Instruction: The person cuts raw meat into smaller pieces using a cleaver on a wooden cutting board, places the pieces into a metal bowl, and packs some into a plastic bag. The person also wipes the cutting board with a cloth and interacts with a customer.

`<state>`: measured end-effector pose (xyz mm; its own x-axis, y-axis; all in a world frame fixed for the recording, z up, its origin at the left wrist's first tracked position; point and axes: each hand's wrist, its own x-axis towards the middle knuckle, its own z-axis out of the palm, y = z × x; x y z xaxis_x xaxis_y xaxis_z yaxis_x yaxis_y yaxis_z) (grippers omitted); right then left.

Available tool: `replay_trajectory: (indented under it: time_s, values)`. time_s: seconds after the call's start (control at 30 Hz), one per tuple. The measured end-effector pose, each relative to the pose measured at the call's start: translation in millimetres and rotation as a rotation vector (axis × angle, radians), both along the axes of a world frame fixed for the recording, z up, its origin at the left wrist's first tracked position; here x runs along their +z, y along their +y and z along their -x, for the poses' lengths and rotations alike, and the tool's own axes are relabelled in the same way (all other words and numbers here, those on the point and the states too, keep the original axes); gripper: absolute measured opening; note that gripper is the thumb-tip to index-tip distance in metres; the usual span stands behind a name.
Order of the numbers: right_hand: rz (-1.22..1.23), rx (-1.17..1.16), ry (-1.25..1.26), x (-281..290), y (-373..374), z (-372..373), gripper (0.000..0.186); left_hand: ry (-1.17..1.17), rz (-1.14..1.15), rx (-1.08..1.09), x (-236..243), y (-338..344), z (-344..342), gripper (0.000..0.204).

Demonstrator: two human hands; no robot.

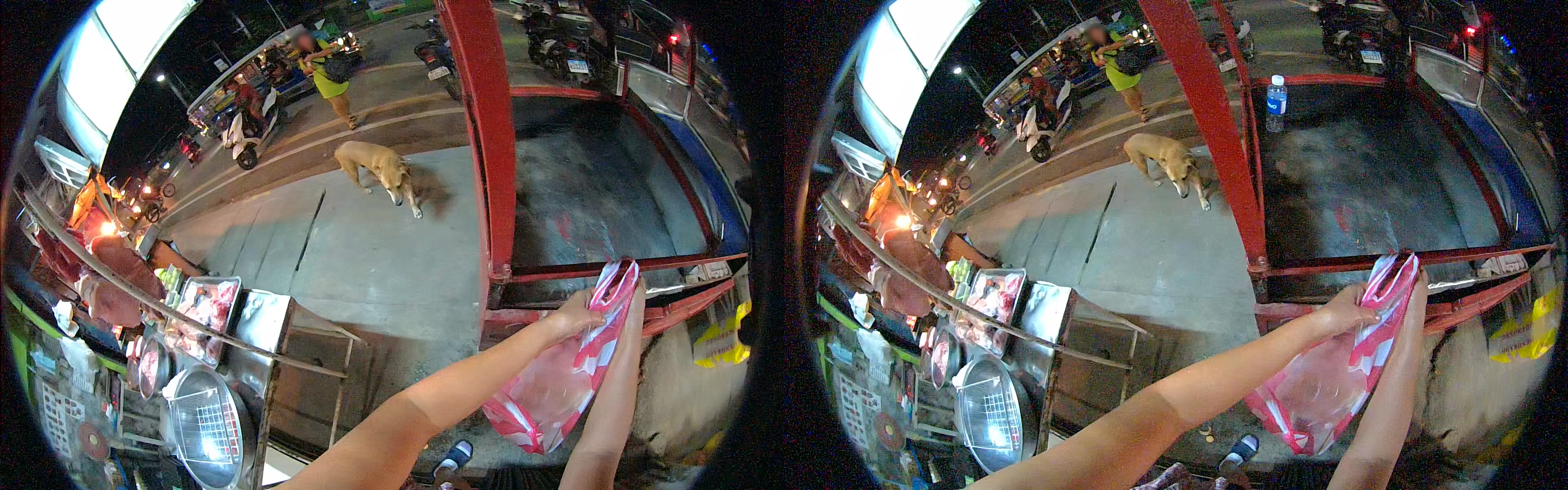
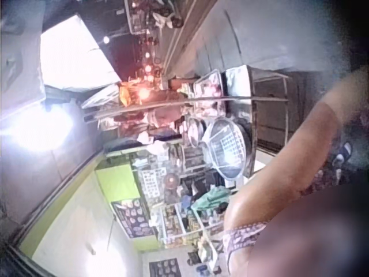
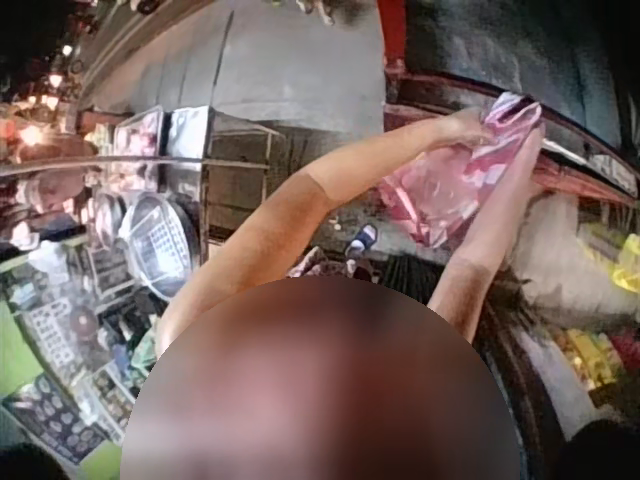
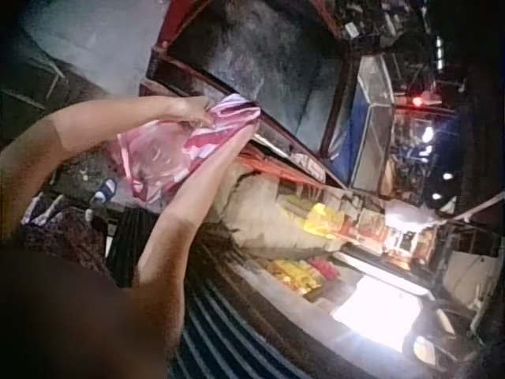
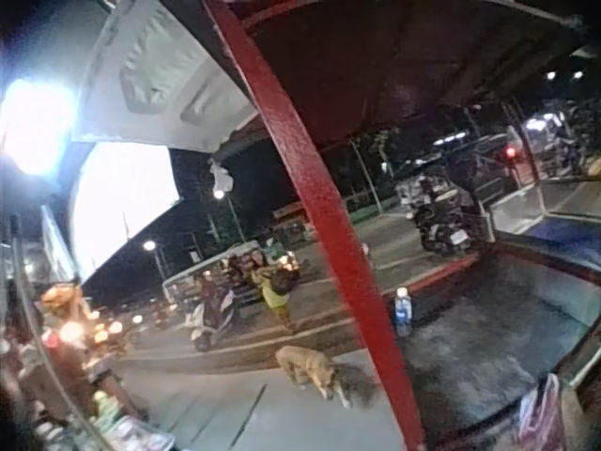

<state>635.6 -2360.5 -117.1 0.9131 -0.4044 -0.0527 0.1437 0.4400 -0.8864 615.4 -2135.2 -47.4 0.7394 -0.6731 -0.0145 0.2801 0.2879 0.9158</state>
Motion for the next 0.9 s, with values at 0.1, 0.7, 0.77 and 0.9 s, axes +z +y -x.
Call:
replay_trajectory:
  time_s: [0.1, 0.7, 0.77, 0.9]
  values:
    - [-0.003, -0.099, 0.049, -1.0, -0.3, -1.2, 0.022, -0.110, -0.276, -0.160, -10.1, 9.7, -5.2, 0.034]
    - [0.673, 0.060, 0.216, 19.1, 41.5, 41.2, 0.015, 0.038, -0.144, 0.119, 85.5, 20.3, -4.2, 0.025]
    - [0.772, 0.086, 0.284, 30.8, 53.0, 57.1, 0.015, 0.403, 0.024, -0.014, 94.0, 26.5, -21.8, 0.020]
    - [1.049, 0.133, 0.094, 83.4, 45.9, 90.1, 0.015, 0.082, -0.313, -0.219, 91.8, 42.9, -16.9, 0.017]
